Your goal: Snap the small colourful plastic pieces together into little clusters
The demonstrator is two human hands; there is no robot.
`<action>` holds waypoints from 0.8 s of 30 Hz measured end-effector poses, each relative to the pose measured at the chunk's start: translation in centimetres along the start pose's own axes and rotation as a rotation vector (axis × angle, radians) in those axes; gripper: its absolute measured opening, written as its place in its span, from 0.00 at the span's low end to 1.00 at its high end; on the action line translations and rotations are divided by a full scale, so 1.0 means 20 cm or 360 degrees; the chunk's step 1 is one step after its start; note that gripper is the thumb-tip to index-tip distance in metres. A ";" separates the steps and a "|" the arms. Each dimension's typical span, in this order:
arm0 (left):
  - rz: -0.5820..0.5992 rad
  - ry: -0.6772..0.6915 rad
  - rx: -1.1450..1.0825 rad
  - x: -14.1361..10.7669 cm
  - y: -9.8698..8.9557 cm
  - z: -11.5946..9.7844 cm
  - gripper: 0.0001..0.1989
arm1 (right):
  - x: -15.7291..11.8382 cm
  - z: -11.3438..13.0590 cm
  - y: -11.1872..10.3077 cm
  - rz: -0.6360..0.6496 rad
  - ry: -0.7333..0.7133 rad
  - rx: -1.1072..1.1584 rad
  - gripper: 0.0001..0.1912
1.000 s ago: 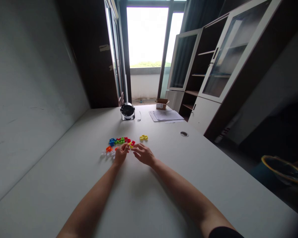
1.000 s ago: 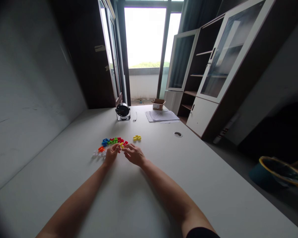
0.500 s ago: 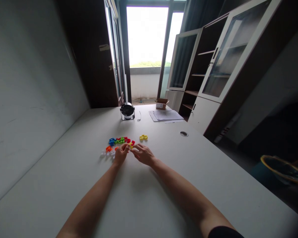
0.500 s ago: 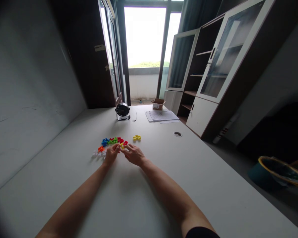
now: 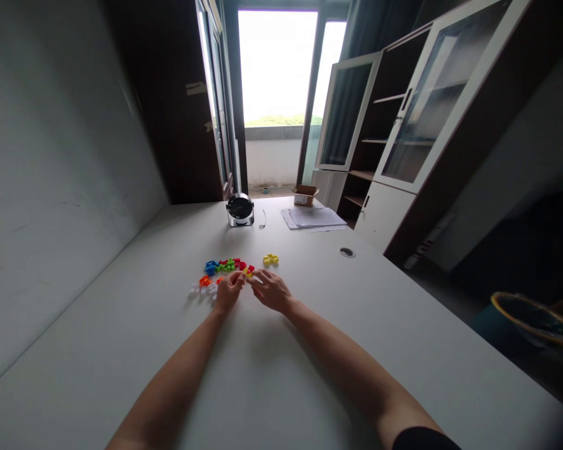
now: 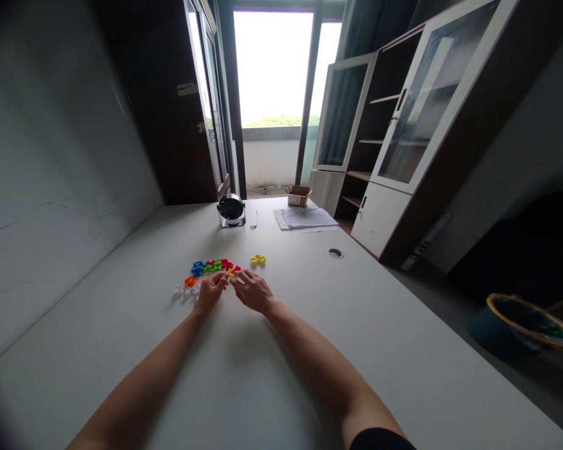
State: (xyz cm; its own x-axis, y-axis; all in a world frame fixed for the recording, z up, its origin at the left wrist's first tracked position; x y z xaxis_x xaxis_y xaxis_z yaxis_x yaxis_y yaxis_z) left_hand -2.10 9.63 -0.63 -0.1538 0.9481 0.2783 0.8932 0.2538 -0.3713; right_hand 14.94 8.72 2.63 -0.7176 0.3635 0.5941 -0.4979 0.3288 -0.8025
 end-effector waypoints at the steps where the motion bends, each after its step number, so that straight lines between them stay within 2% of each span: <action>1: 0.0001 0.0002 0.0014 0.00 0.00 0.00 0.19 | 0.00 0.00 0.00 -0.0002 0.0001 -0.0006 0.20; 16: -0.0053 -0.0027 0.0012 -0.01 -0.01 -0.01 0.20 | 0.00 -0.02 -0.01 0.0027 0.0123 0.0106 0.18; 19: -0.0052 -0.0037 0.0004 -0.01 0.00 -0.01 0.21 | -0.01 -0.07 -0.01 -0.0018 0.0259 0.0112 0.18; 24: -0.0012 -0.0053 0.0037 0.00 0.01 0.01 0.21 | -0.05 -0.20 0.02 -0.0072 0.0627 0.0026 0.20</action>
State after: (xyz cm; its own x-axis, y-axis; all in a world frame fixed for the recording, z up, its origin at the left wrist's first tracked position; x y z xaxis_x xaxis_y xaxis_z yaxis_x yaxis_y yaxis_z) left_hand -1.95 9.66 -0.96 -0.1747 0.9519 0.2516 0.8820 0.2649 -0.3898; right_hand 17.37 11.99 2.05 -0.4545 0.6568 0.6017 -0.5344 0.3393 -0.7741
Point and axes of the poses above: each hand's wrist, its own x-axis towards the middle knuckle, its own y-axis out of the palm, z = x × y, the point moved 4 cm from there along x, towards the middle knuckle, and after that the axes turned 5 degrees about -y, right-handed, at the moved point
